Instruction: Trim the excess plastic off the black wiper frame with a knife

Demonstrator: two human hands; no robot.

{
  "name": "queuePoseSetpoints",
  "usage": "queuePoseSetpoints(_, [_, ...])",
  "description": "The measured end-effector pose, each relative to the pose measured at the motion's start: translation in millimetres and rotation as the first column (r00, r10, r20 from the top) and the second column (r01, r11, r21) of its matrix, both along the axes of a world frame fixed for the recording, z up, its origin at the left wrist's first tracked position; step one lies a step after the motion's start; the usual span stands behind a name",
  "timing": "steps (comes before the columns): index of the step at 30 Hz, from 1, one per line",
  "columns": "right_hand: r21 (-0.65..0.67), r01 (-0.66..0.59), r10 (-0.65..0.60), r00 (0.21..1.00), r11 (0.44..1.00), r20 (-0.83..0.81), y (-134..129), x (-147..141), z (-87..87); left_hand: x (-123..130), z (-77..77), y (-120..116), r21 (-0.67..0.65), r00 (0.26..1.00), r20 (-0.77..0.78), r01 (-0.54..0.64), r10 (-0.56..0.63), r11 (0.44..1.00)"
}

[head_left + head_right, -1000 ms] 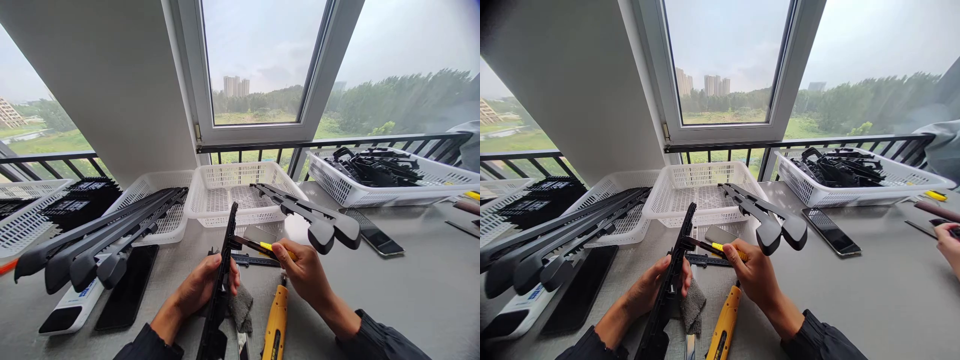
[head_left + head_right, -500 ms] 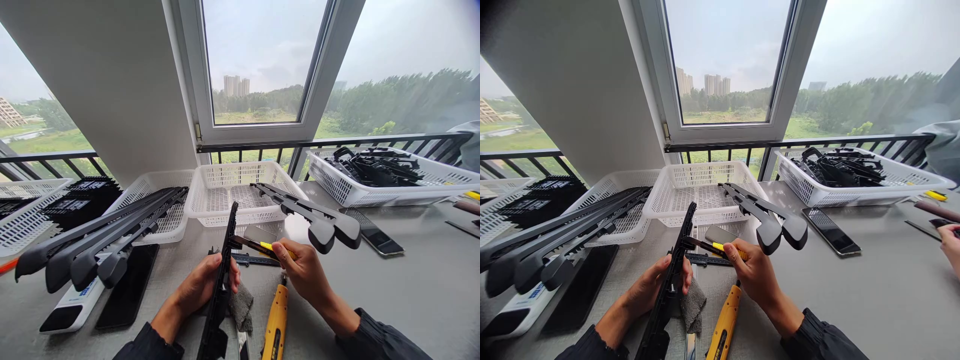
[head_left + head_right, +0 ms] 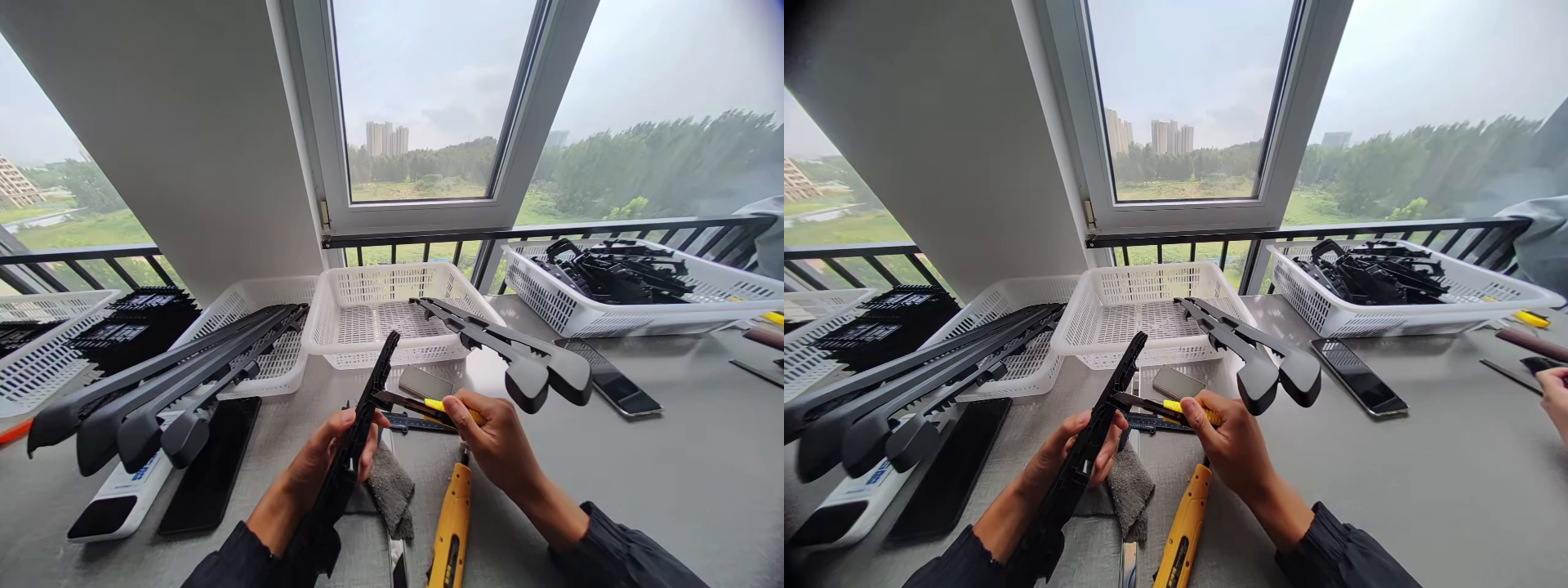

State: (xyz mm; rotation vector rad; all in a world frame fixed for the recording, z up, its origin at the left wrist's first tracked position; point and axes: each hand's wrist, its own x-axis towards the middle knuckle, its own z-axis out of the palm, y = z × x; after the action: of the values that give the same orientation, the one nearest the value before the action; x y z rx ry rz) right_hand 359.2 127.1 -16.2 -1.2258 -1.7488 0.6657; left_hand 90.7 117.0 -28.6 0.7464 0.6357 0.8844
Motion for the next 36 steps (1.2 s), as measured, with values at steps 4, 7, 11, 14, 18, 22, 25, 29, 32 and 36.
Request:
queuePoseSetpoints(4, [0.01, 0.013, -0.013, 1.0, 1.0, 0.008, 0.5, 0.1, -0.1, -0.2, 4.0, -0.8, 0.011, 0.998, 0.026, -0.049, 0.049, 0.999])
queuePoseSetpoints(7, [0.017, 0.018, -0.018, 1.0, 1.0, 0.013, 0.8, 0.3, -0.4, 0.3, 7.2, -1.9, 0.027, 0.998, 0.037, -0.06, 0.059, 0.998])
queuePoseSetpoints(11, [0.023, 0.026, -0.026, 1.0, 0.999, 0.017, 0.1, 0.4, -0.9, 1.2, 7.5, -1.6, 0.05, 0.998, 0.047, -0.049, 0.047, 0.998])
queuePoseSetpoints(14, [0.025, 0.021, -0.021, 0.999, 0.999, 0.027, 0.3, 0.1, -1.4, 1.4, 6.0, -0.1, 0.062, 0.998, 0.052, -0.043, 0.04, 0.997])
queuePoseSetpoints(18, [0.021, 0.034, -0.034, 0.999, 0.999, 0.026, 1.1, 0.0, -1.5, 0.9, 4.8, 1.1, 0.067, 0.998, 0.055, -0.033, 0.03, 0.997])
queuePoseSetpoints(22, [0.016, 0.022, -0.023, 0.999, 1.0, 0.031, 0.9, -0.1, -0.9, 0.2, 5.2, 0.3, 0.067, 0.998, 0.055, -0.032, 0.028, 0.997])
queuePoseSetpoints(25, [0.013, 0.024, -0.024, 0.999, 1.0, 0.03, 0.9, -0.4, -0.6, 0.1, 5.7, -0.4, 0.063, 0.998, 0.054, -0.027, 0.024, 0.998])
queuePoseSetpoints(29, [0.011, 0.01, -0.01, 0.999, 1.0, 0.036, 1.3, -0.6, -0.6, 0.4, 6.0, 0.0, 0.068, 0.998, 0.05, -0.033, 0.03, 0.997])
queuePoseSetpoints(32, [0.008, 0.016, -0.017, 0.999, 1.0, 0.033, 0.9, -0.6, -0.1, 0.6, 5.3, 0.7, 0.069, 0.999, 0.042, -0.032, 0.03, 0.997])
queuePoseSetpoints(36, [0.001, -0.024, 0.024, 0.999, 1.0, 0.038, -0.1, -1.4, 0.5, 0.4, 3.4, 0.8, 0.068, 0.999, 0.027, -0.042, 0.04, 0.997])
